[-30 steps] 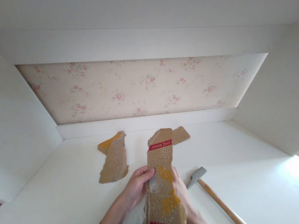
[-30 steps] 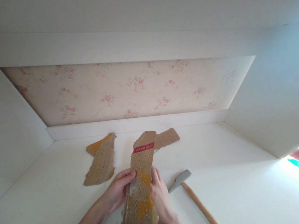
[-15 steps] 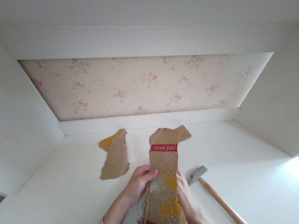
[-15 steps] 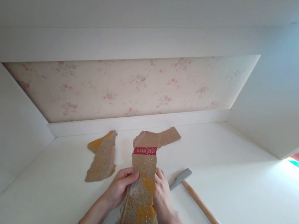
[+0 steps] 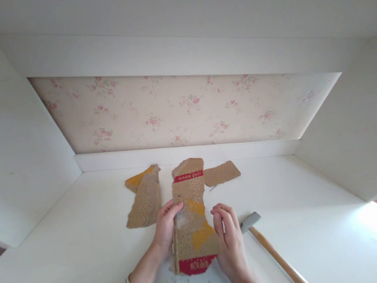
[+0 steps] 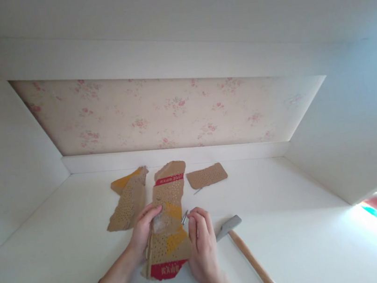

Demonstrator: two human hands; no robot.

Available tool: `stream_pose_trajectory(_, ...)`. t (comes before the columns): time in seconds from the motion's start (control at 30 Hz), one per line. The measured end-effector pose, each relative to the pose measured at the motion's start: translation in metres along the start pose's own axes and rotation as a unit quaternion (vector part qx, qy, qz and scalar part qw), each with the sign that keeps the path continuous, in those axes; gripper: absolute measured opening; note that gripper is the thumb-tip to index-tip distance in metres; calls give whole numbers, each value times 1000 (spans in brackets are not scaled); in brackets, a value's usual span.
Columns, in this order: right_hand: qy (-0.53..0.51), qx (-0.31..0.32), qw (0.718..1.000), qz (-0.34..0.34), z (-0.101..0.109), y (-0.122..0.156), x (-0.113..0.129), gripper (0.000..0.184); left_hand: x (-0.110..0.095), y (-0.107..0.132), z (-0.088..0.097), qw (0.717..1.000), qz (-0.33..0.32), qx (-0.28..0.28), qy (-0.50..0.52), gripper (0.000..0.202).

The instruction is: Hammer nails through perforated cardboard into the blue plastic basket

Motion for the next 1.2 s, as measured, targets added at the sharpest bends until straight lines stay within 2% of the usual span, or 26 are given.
stream_pose_trajectory(0.07, 3, -24, 1000, 7, 4, 3, 3, 20, -1, -2, 4, 999, -26, -11, -27, 27)
stream_pose_trajectory(0.13, 16, -16, 999, 24, 4, 5, 5, 14, -2, -1, 5, 997, -48, 0, -65, 26)
stream_pose_trajectory(0.2, 42, 5, 998, 35, 2, 7, 6, 11, -1, 2, 1, 993, -60, 32, -101, 30)
stream_pose_trajectory(0.3, 87, 22, 995, 38, -2, 6, 6, 22, 1, 8, -8, 983, -59, 99, -142, 34)
stream_pose_trajectory(0.4, 124, 29, 990, 54, -3, 3, 8, 21, 2, 12, -15, 971, -53, 159, -170, 32)
stream_pose_trajectory(0.6, 153, 60, 981, 99, -2, 0, 11, 21, 2, 13, -19, 949, -66, 216, -221, 34)
stream_pose_trajectory(1.0, 118, 53, 980, 153, 3, 2, 10, 22, 15, 7, -11, 943, -68, 191, -265, 36)
stream_pose_trajectory(1.2, 102, 10, 980, 170, 13, 4, 10, 22, 11, 0, -7, 956, -69, 119, -259, 32)
Point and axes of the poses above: each hand's wrist, its own y-axis away from the middle knuckle, its own z-axis out of the back of the hand, x = y × z, the point moved 4 cm from there along -y, towards the middle knuckle, and after that the axes turned 11 degrees about -z, right-handed, at the moved point
